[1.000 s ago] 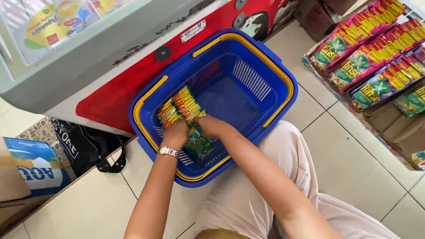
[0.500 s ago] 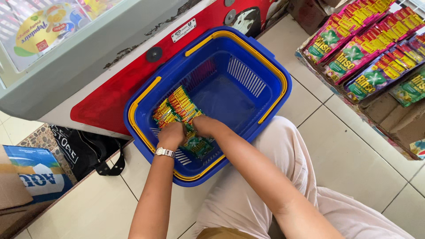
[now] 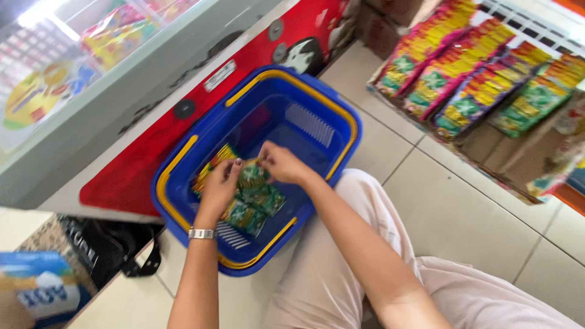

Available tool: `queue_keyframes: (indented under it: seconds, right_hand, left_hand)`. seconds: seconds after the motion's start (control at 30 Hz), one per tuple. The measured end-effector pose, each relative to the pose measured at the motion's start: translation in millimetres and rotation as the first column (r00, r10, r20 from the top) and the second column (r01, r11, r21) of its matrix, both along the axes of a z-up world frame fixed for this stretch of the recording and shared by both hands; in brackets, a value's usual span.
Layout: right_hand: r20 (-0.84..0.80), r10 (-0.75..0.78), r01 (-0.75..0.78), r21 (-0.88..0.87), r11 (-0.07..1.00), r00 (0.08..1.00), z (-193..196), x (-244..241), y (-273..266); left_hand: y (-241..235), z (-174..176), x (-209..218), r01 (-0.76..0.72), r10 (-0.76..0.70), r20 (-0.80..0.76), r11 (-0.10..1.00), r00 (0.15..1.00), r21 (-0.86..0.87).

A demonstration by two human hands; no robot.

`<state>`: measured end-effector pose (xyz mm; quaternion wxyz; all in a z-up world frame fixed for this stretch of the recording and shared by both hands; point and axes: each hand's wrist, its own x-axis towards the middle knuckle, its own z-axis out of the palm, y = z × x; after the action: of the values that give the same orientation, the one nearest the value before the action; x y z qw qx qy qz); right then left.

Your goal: The person sits on the floor and repeatedly picks up Rinso detergent packets from a cardboard display box, then places them into a blue plastic basket. The person arranges the packets neatly inside the basket throughout the clip.

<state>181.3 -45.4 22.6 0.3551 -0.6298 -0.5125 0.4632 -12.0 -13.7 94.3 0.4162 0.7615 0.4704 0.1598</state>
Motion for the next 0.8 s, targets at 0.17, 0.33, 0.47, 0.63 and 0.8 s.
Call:
queue_keyframes:
  seconds: [0.17, 0.33, 0.47, 0.63, 0.8]
  right_hand:
    - [-0.357, -0.301, 0.397, 0.236, 0.887, 0.884, 52, 94, -49]
    - [-0.312, -0.478, 0.569, 0.374, 0.733, 0.821, 103, 186, -143]
    - [-0.194, -0.715, 0.709, 0.449, 0.544, 0.672, 122, 258, -216]
    - [-0.109, -0.875, 0.775, 0.525, 0.353, 0.472, 132, 319, -280]
    - [0.077, -0.969, 0.762, 0.604, 0.233, 0.235, 107, 377, -318]
  left_hand:
    - [-3, 15, 84, 0.075, -0.11, 0.452, 0.993, 0.885, 0.094]
    - [-52, 28, 225, 0.21, -0.306, 0.6, 0.951, 0.74, 0.226]
    - [-101, 15, 337, 0.339, -0.353, 0.69, 0.927, 0.632, 0.163]
    - [-160, 24, 438, 0.411, -0.405, 0.676, 0.897, 0.616, 0.163]
    - [-191, 15, 513, 0.486, -0.475, 0.653, 0.855, 0.59, 0.182]
